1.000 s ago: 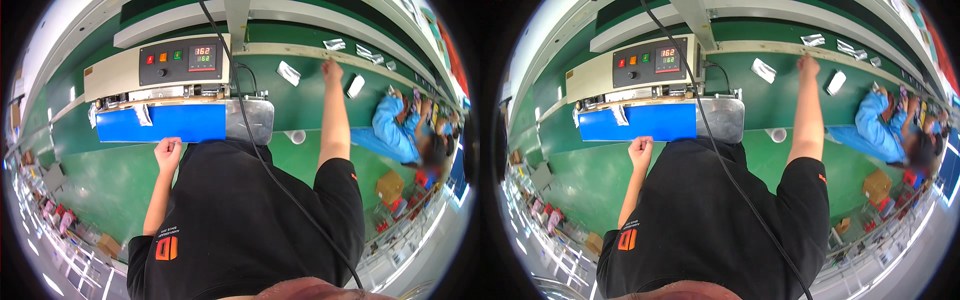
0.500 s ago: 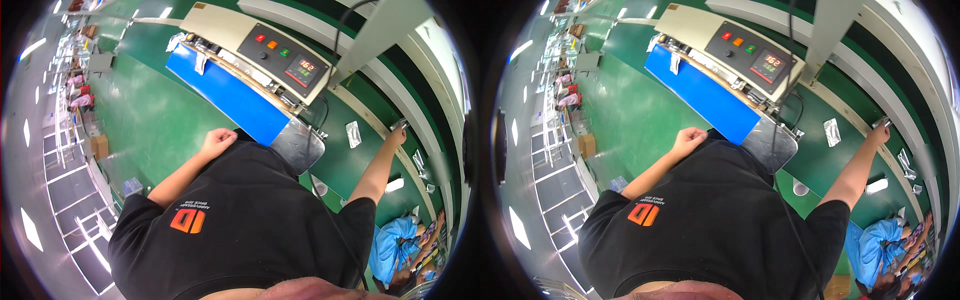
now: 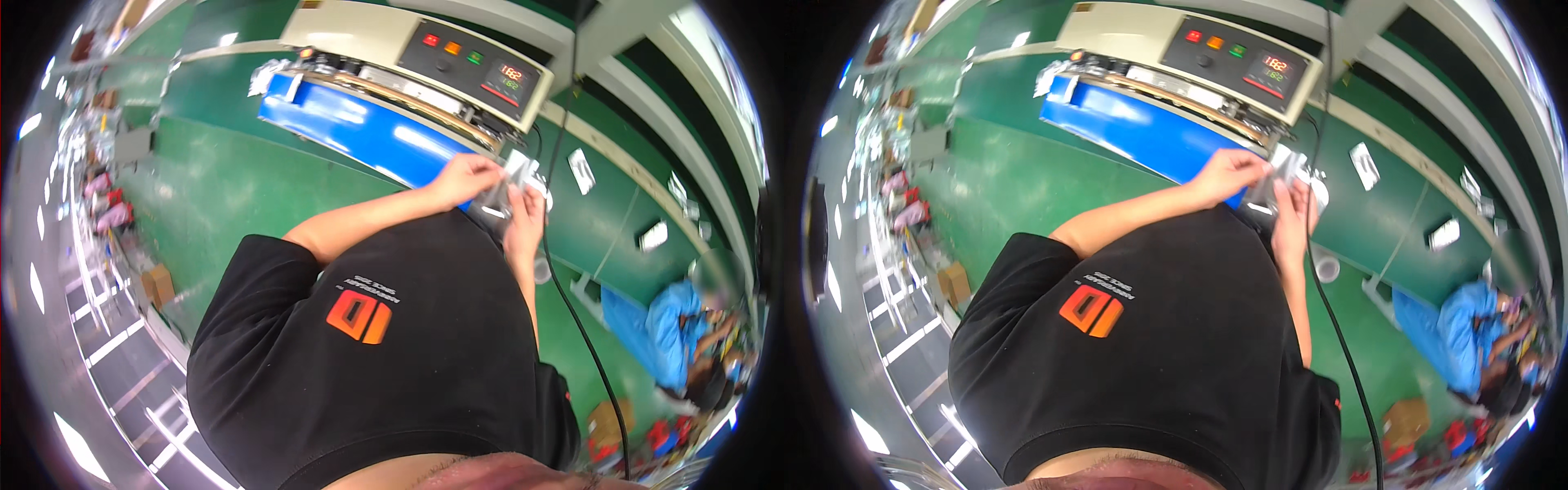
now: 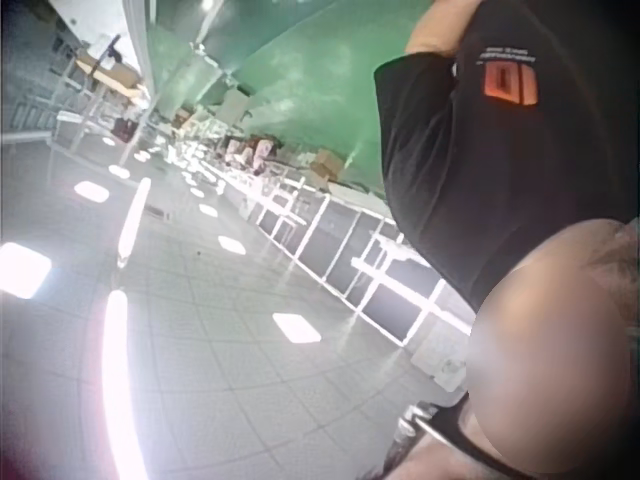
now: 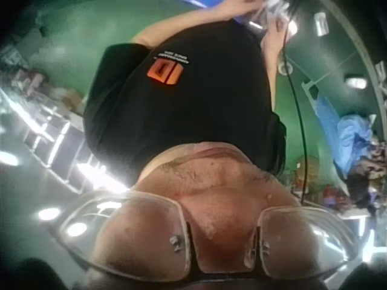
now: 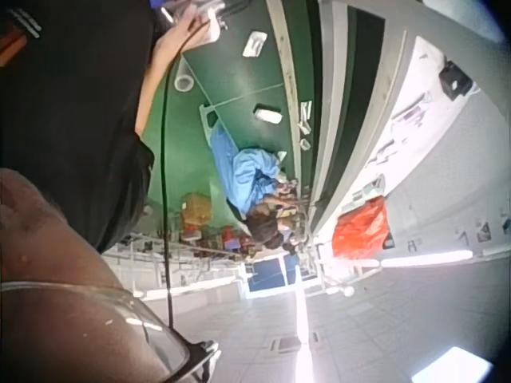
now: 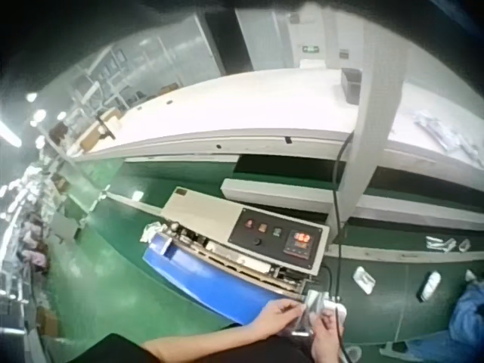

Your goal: The recorder is sealing small packets using a heat-sealing machine on an assembly line.

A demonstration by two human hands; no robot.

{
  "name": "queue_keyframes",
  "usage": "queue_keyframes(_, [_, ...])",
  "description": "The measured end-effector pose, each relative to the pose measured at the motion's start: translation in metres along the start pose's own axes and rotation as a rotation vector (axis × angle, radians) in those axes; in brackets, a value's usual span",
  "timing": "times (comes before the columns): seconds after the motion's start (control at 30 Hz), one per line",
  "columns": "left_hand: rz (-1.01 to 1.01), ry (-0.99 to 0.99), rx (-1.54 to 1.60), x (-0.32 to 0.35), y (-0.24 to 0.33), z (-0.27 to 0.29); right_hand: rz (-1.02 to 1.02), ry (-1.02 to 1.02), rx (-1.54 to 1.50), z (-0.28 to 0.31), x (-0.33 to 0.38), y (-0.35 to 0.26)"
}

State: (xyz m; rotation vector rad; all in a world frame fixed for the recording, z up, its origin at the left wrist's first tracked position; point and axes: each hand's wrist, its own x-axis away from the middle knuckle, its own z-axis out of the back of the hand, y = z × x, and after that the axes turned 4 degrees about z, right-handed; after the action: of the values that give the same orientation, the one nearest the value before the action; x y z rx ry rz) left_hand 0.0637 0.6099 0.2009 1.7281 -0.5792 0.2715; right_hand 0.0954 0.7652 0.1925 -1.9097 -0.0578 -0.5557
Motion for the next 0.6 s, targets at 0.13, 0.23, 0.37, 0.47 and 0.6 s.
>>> queue_keyframes(0.13, [0.07,-0.007,0.031,-0.002,-0.01,0.012,-0.1,0.049,0.077,-0.01,0.007,0.008])
queue_keyframes(0.23, [0.107,-0.008,0.025,-0.003,-0.012,0.02,-0.139,0.001,0.058,-0.018,0.01,0.005])
queue_keyframes(0.37, [0.166,0.036,0.127,-0.005,-0.01,0.026,-0.111,0.068,-0.03,-0.031,0.007,0.008])
queue_keyframes(0.47, [0.218,0.047,0.137,-0.009,-0.01,0.03,-0.183,0.045,0.007,-0.028,-0.001,0.013])
queue_keyframes(0.6, [0.222,0.06,0.107,-0.013,-0.011,0.031,-0.19,0.03,-0.043,-0.022,-0.007,0.021])
